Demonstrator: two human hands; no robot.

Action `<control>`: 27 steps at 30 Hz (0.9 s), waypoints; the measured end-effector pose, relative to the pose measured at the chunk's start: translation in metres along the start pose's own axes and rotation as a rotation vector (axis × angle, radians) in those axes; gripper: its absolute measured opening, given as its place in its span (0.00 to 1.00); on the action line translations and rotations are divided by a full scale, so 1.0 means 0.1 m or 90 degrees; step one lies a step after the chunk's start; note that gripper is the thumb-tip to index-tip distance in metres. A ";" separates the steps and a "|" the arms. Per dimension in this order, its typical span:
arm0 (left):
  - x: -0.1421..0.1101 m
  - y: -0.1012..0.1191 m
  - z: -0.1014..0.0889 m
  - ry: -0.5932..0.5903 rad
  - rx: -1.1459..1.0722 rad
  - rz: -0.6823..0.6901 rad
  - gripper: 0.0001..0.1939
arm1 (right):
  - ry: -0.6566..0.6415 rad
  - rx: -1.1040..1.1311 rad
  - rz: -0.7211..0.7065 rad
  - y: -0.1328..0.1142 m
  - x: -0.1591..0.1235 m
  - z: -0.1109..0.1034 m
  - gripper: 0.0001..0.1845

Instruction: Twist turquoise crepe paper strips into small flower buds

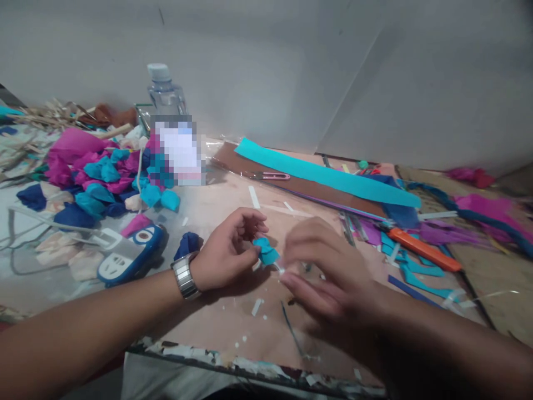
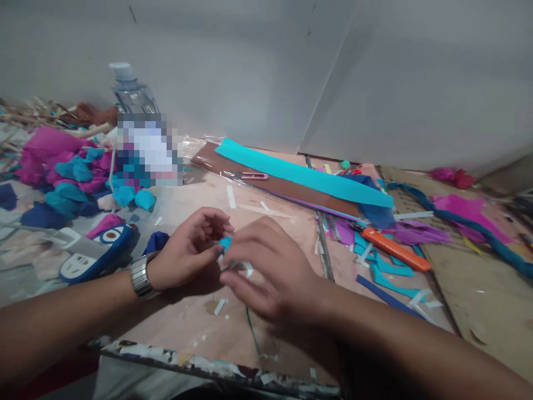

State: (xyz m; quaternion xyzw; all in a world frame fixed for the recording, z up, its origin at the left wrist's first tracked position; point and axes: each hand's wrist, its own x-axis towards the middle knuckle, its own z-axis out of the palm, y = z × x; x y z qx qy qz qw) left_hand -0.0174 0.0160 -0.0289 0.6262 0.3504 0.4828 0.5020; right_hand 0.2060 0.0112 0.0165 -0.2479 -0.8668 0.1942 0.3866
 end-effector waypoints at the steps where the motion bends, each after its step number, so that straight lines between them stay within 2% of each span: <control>1: 0.00 0.00 0.00 0.001 0.002 0.004 0.23 | -0.018 0.007 0.015 0.07 0.04 0.04 0.09; 4: -0.01 0.01 0.01 0.002 -0.003 0.006 0.23 | -0.041 0.054 0.091 0.30 0.10 0.16 0.14; 7: -0.01 0.03 0.01 -0.011 -0.013 0.004 0.23 | -0.084 0.112 0.123 0.42 0.09 0.24 0.13; 11: -0.02 0.03 0.02 -0.011 -0.019 0.003 0.22 | -0.085 0.133 0.122 0.44 0.06 0.25 0.13; 15: -0.02 0.03 0.03 -0.016 -0.032 0.010 0.22 | -0.096 0.127 0.132 0.47 0.04 0.24 0.17; 19: -0.02 0.05 0.03 -0.034 -0.047 -0.002 0.22 | -0.116 0.129 0.093 0.52 0.02 0.26 0.20; 22: -0.03 0.06 0.03 -0.047 -0.041 0.001 0.22 | -0.126 0.126 0.082 0.54 0.01 0.26 0.18; 25: -0.02 0.06 0.02 -0.033 0.003 0.012 0.22 | -0.128 0.114 0.103 0.54 0.01 0.26 0.16; 27: -0.01 0.04 0.00 -0.032 0.034 -0.001 0.23 | -0.100 0.123 0.145 0.54 0.01 0.26 0.15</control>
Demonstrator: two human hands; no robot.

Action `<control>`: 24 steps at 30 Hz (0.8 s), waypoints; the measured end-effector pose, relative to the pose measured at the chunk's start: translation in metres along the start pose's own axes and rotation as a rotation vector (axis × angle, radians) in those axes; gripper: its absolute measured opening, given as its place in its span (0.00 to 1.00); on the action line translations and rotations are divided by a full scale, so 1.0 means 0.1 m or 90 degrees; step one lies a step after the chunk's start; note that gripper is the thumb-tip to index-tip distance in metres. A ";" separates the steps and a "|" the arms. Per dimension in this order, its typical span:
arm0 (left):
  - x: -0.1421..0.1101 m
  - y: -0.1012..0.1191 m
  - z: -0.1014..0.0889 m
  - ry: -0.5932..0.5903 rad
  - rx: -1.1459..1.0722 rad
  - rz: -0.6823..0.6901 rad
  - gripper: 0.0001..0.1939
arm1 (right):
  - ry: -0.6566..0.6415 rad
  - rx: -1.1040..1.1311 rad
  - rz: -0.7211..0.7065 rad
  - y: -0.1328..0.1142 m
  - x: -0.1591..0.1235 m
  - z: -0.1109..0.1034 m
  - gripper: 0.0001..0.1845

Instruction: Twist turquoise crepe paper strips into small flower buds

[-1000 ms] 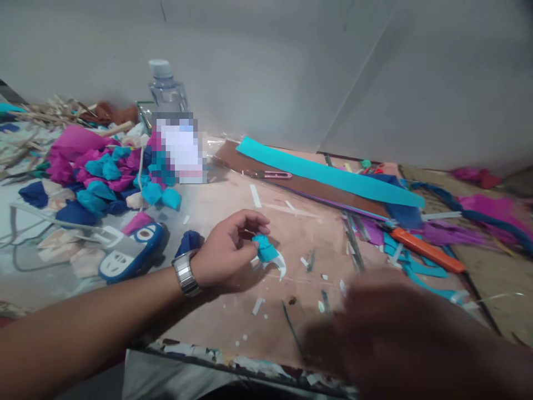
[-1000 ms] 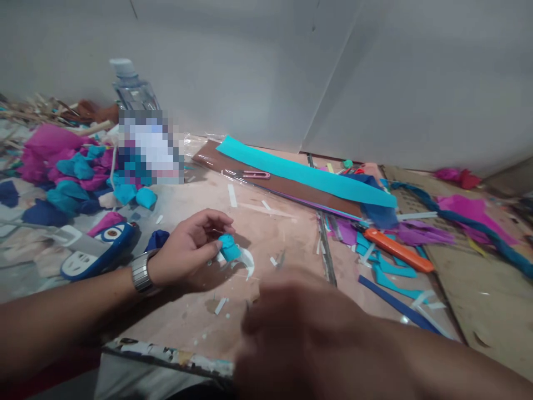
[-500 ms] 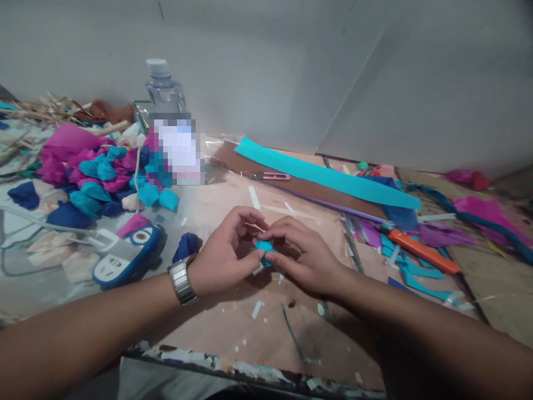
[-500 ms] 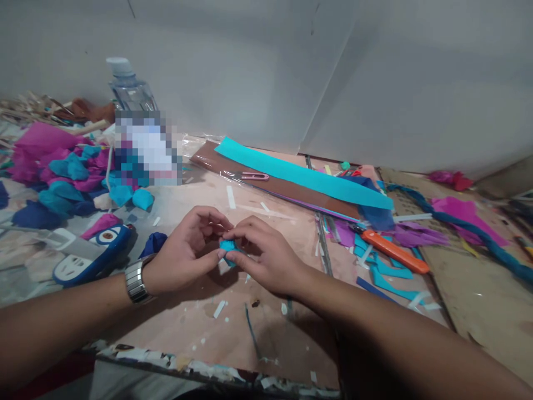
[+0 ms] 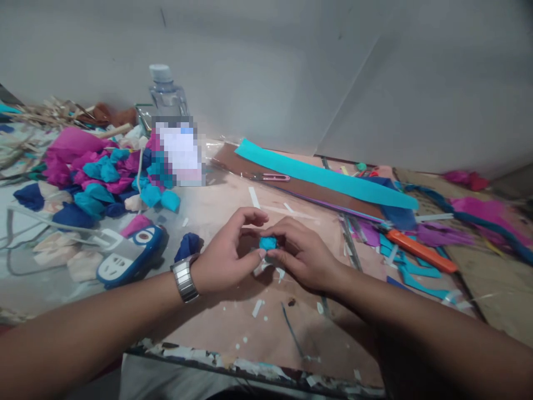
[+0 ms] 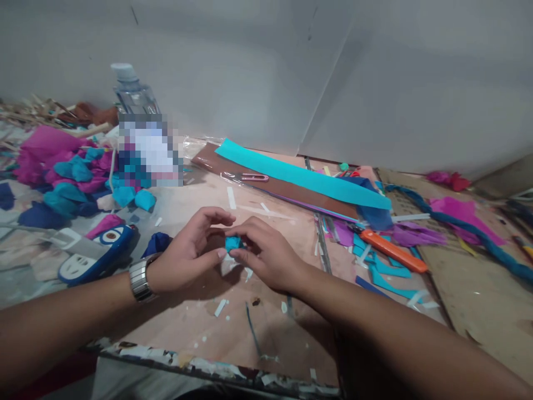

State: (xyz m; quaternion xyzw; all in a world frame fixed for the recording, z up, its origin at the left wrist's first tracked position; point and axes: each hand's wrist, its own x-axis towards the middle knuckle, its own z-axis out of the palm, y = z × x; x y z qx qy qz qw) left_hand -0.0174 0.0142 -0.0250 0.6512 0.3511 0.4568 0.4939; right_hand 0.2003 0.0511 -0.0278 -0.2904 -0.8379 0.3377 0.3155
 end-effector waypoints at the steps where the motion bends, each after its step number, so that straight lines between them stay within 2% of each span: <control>1: 0.01 -0.01 0.00 -0.006 0.010 -0.011 0.24 | 0.020 0.028 0.030 0.00 0.00 0.01 0.15; 5: 0.04 -0.02 -0.01 -0.039 0.046 -0.052 0.21 | 0.066 0.245 0.157 0.01 0.02 0.06 0.18; 9: 0.05 0.03 -0.02 -0.061 0.184 -0.105 0.15 | 0.075 0.369 0.212 0.00 0.03 0.09 0.21; 19: 0.03 0.06 -0.01 -0.082 0.177 -0.129 0.16 | 0.053 0.420 0.246 -0.02 0.03 0.08 0.22; 24: 0.03 0.08 -0.03 -0.072 0.178 -0.122 0.11 | 0.005 0.452 0.246 -0.03 0.03 0.05 0.19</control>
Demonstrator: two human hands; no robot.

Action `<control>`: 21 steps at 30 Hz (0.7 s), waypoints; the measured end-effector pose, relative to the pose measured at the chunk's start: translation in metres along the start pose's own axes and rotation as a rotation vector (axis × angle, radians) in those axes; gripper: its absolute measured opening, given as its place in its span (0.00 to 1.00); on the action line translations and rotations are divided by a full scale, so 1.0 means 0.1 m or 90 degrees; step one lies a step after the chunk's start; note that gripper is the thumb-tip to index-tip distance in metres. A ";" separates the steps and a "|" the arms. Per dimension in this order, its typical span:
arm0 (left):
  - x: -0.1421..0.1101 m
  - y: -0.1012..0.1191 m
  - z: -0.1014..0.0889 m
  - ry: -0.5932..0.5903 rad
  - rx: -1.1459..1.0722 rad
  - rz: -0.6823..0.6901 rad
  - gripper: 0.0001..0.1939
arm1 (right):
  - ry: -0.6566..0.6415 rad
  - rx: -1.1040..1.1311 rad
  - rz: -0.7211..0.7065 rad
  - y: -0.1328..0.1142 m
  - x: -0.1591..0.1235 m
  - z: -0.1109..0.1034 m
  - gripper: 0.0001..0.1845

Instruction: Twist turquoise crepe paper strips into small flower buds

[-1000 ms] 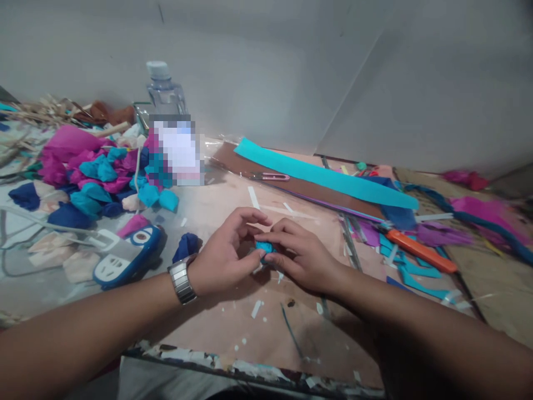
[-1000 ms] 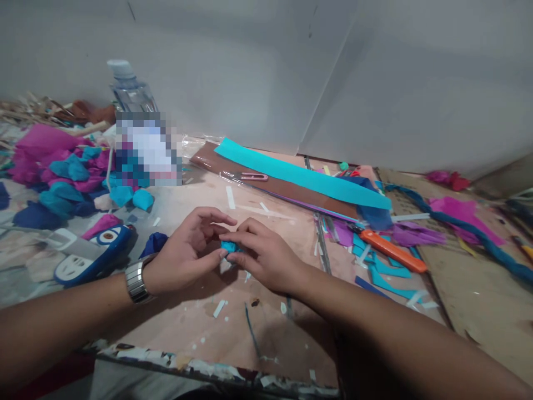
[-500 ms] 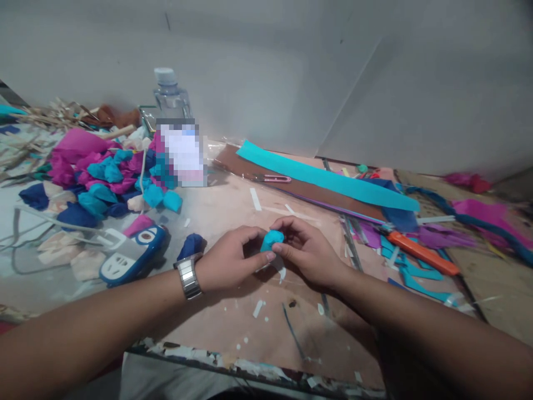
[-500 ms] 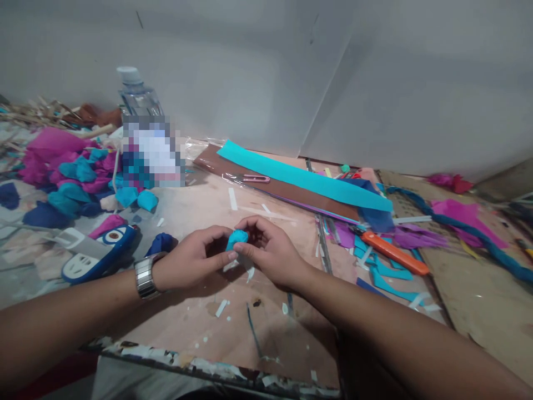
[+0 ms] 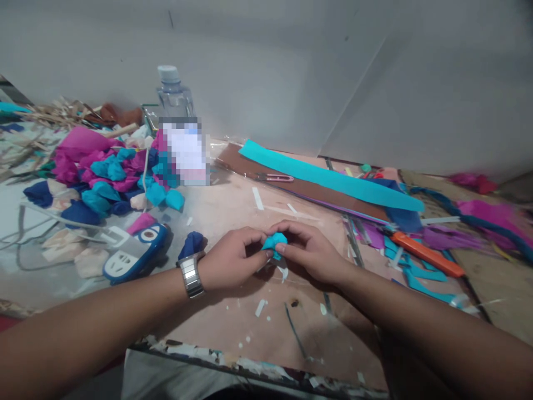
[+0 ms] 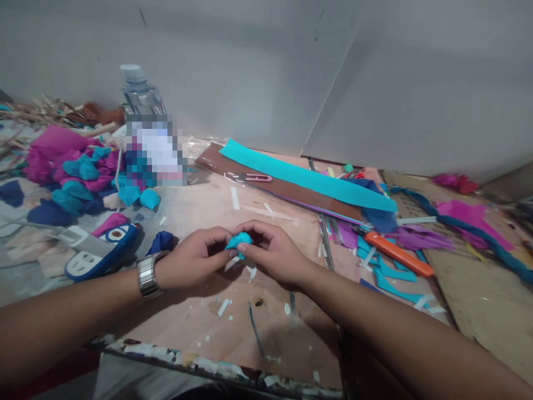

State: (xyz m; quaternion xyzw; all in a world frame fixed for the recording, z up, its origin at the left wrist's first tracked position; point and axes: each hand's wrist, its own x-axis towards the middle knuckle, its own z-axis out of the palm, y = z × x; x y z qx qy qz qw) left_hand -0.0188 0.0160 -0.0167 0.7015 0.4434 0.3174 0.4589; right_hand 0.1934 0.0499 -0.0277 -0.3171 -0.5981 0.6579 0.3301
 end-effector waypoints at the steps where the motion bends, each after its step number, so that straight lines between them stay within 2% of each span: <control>1: 0.00 0.01 -0.01 0.001 0.000 0.000 0.11 | -0.001 0.002 -0.001 -0.01 0.00 0.00 0.18; 7: 0.02 0.03 -0.02 -0.030 -0.085 -0.020 0.21 | 0.002 -0.047 -0.022 -0.01 0.01 -0.01 0.18; 13: 0.03 0.00 -0.02 -0.023 -0.085 -0.030 0.18 | -0.003 -0.106 -0.060 0.00 0.01 -0.03 0.17; 18: 0.03 0.00 -0.03 -0.041 -0.021 0.017 0.09 | 0.016 -0.085 -0.051 0.00 0.00 -0.02 0.19; 21: 0.02 -0.01 -0.03 -0.056 -0.013 0.016 0.10 | 0.009 -0.095 -0.058 -0.01 -0.01 -0.02 0.17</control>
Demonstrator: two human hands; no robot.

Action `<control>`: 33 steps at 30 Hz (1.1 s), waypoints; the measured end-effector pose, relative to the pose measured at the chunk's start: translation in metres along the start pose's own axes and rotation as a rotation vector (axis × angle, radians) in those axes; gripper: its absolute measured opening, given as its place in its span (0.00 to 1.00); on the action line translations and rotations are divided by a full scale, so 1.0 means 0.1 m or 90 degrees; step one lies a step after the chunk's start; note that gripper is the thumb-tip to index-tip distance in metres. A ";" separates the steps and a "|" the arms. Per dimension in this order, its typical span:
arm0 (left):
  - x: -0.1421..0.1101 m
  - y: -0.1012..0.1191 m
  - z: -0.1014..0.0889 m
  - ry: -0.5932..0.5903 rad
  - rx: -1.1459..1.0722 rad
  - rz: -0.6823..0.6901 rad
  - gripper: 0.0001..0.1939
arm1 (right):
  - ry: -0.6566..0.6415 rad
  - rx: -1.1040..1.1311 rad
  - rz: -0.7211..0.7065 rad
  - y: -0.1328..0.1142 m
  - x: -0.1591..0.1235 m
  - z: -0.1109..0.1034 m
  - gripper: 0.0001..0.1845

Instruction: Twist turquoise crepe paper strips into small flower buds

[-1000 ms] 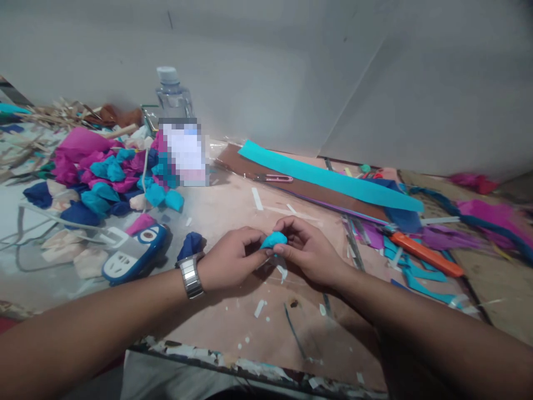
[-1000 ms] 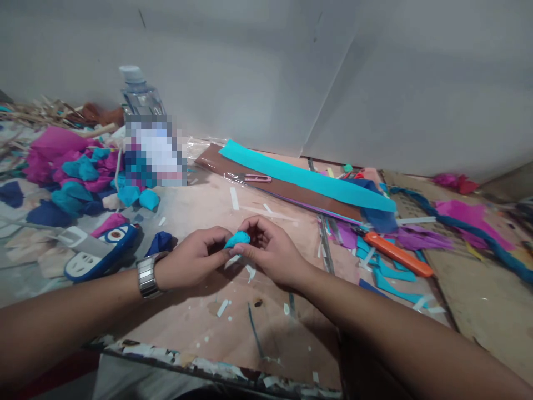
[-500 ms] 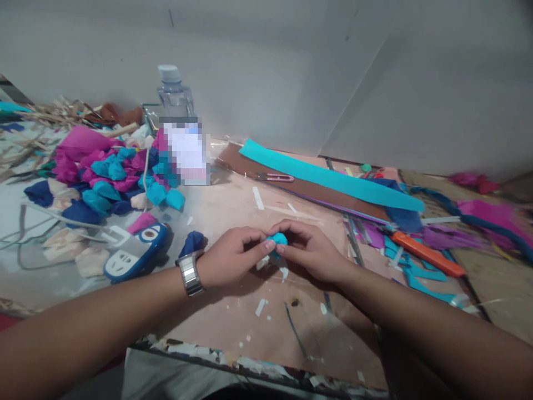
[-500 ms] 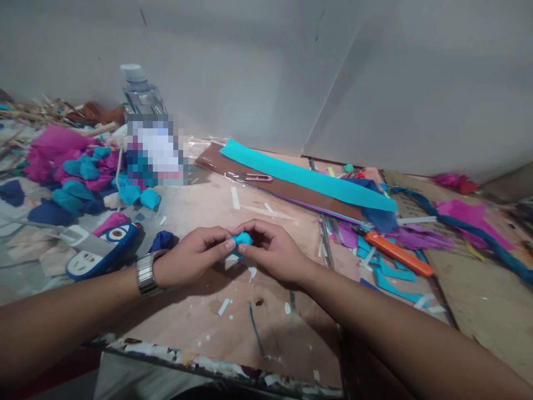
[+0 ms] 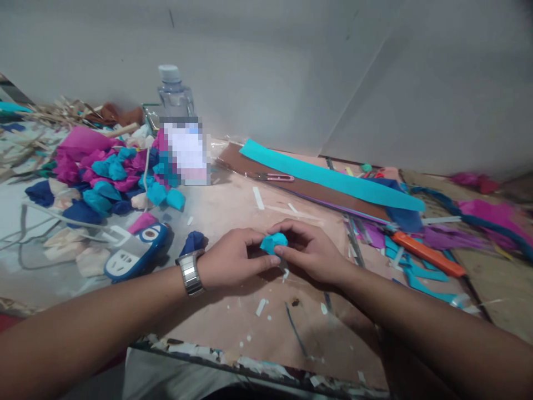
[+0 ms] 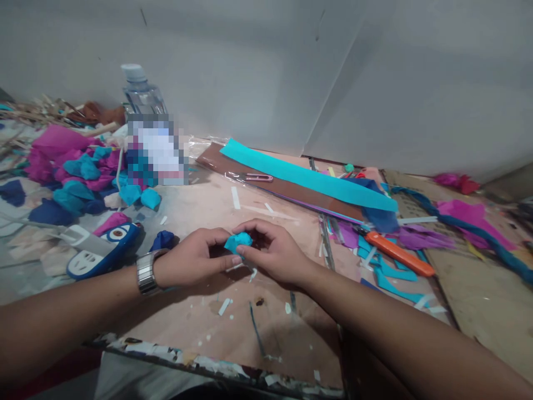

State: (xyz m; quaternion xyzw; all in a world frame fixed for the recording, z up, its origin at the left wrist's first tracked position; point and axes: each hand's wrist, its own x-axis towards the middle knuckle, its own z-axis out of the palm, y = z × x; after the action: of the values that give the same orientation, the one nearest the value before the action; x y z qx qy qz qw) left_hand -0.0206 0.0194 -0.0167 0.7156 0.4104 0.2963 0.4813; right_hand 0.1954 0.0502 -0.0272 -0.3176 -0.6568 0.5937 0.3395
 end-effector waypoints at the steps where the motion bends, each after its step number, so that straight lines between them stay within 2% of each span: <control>1: 0.00 0.00 0.00 0.003 -0.006 -0.008 0.12 | -0.006 0.002 -0.003 0.00 0.00 0.00 0.16; 4: -0.01 0.01 0.00 0.014 -0.017 -0.021 0.14 | -0.024 0.017 -0.004 -0.01 -0.01 0.01 0.14; 10: -0.02 0.04 0.01 0.035 0.036 -0.011 0.09 | -0.050 -0.004 0.012 -0.03 -0.01 0.02 0.13; 16: -0.03 0.05 0.03 0.076 0.124 -0.004 0.09 | -0.027 -0.026 0.039 -0.03 0.00 0.03 0.11; 19: -0.04 0.07 0.04 0.080 0.128 0.013 0.05 | -0.007 0.006 0.064 -0.01 0.00 0.04 0.13; 24: -0.04 0.05 0.05 0.117 0.194 0.029 0.11 | 0.013 0.060 0.103 0.00 0.00 0.06 0.15; 28: -0.03 0.02 0.05 0.139 0.186 0.075 0.10 | 0.017 0.082 0.128 0.01 0.00 0.06 0.15; 33: -0.02 0.00 0.05 0.141 0.131 0.090 0.05 | 0.040 0.099 0.114 0.00 0.01 0.06 0.17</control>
State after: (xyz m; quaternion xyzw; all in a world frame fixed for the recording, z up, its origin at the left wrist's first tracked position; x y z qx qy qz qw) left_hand -0.0175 0.0158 -0.0180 0.7509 0.4379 0.3632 0.3352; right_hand 0.1899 0.0475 -0.0273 -0.3661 -0.5670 0.6604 0.3292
